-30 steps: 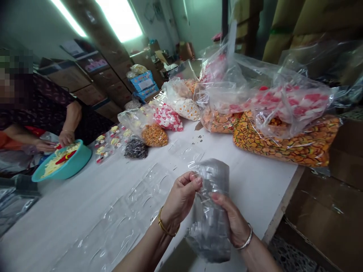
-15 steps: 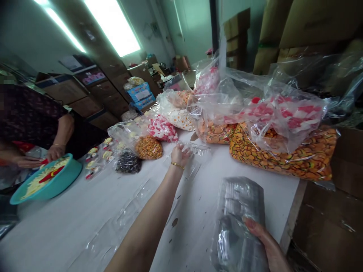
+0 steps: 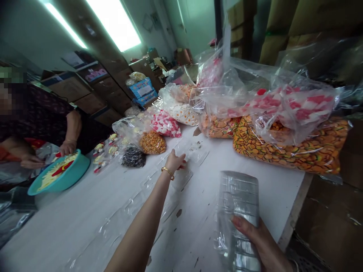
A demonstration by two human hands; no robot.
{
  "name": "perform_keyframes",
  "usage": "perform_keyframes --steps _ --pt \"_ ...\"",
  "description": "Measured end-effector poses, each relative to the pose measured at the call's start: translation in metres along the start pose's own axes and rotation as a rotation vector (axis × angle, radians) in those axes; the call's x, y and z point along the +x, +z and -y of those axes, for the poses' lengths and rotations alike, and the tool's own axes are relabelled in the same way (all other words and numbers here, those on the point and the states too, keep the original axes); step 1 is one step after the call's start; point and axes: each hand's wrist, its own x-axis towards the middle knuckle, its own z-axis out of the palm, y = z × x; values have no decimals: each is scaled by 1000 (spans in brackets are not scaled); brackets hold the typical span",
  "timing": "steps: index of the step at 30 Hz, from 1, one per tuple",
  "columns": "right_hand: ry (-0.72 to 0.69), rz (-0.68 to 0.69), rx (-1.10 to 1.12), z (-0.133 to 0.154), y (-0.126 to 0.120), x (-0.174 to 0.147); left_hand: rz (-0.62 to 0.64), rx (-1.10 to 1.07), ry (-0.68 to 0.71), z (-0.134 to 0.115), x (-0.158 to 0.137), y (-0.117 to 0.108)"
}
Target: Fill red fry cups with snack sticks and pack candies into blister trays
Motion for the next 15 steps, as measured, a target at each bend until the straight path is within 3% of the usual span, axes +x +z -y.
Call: perform_keyframes --steps 3,7,9,12,15 --pt "-92 -35 -24 -1 0 -9 -77 120 285 5 -4 8" --pt "-86 7 -63 -5 -14 -12 92 449 599 14 -21 22" --pt "-114 -9 -80 -6 -19 -13 156 524 654 15 -37 26" --pt "-215 -24 -87 -5 -18 -19 192 432 683 6 -77 26" --pt "-318 7 -110 -6 -8 -27 412 240 663 -12 -137 22"
